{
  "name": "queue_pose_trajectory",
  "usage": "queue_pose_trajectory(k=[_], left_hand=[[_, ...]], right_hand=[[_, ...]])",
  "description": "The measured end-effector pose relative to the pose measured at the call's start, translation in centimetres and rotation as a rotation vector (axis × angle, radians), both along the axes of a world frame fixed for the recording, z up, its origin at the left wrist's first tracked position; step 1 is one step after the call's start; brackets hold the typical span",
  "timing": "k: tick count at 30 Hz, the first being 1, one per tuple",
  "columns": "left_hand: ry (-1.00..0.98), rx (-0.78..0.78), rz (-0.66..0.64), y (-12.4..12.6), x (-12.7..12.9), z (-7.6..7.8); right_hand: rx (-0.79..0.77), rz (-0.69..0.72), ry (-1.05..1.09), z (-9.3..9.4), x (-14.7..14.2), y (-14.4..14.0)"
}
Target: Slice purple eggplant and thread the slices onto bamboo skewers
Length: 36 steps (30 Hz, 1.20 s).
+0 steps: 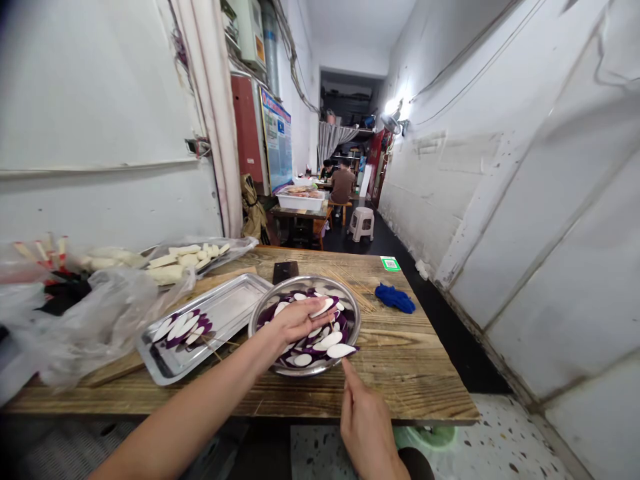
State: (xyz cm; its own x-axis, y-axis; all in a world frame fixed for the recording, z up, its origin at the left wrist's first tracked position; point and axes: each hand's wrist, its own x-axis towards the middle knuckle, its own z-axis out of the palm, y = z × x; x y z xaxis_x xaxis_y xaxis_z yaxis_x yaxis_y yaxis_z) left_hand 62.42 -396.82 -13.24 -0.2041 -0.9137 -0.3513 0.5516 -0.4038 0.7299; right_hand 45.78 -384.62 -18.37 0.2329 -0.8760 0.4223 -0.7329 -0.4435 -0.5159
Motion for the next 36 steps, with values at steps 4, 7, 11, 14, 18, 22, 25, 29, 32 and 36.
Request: queue_pose_trajectory(k=[4,7,11,14,18,22,25,29,32,36], left_hand=[[-0.011,-0.025,0.006,0.0,-0.1,-0.4],[-0.020,-0.012,0.016,0.2,-0.3,-0.7],[-0.030,-0.010,0.017,0.4,-0.4,-0.6],[-0.005,0.017,-0.001,0.4,-0.5,-0.4],[0.051,0.027,0.007,0.5,-0.6,-0.1],[0.031,0.011,0.054,0.7,-0.8,-0.2],[0.016,-0.020,0.097,0.8,-1.1,-0.3],[0.004,-0.017,0.078,1.0,-1.1,-0.1],[-0.009,-0.004,0.062,1.1,-1.1,0.0],[-0.012,0.016,0.046,1.1,-1.0,-0.3]], right_hand=[[0.056,-0.007,-0.003,0.1,0.1,-0.1],[0.081,-0.020,0.005,0.4,0.2,-0.2],[0.092,-0.026,0.026,0.9,0.4,-0.3],[0.053,-0.036,0.026,0.7,0.5,-0.4],[-0.024,-0.033,0.001,-0.1,0.5,-0.6],[-0.078,-0.011,-0.008,-0.4,0.5,-0.4],[-0.091,-0.008,0.009,-0.2,0.3,-0.2],[-0.102,-0.016,0.023,-0.3,0.2,0.0],[-0.106,-0.019,0.006,-0.6,0.3,-0.1],[-0.114,-0.020,-0.014,-0.8,0.5,-0.2]])
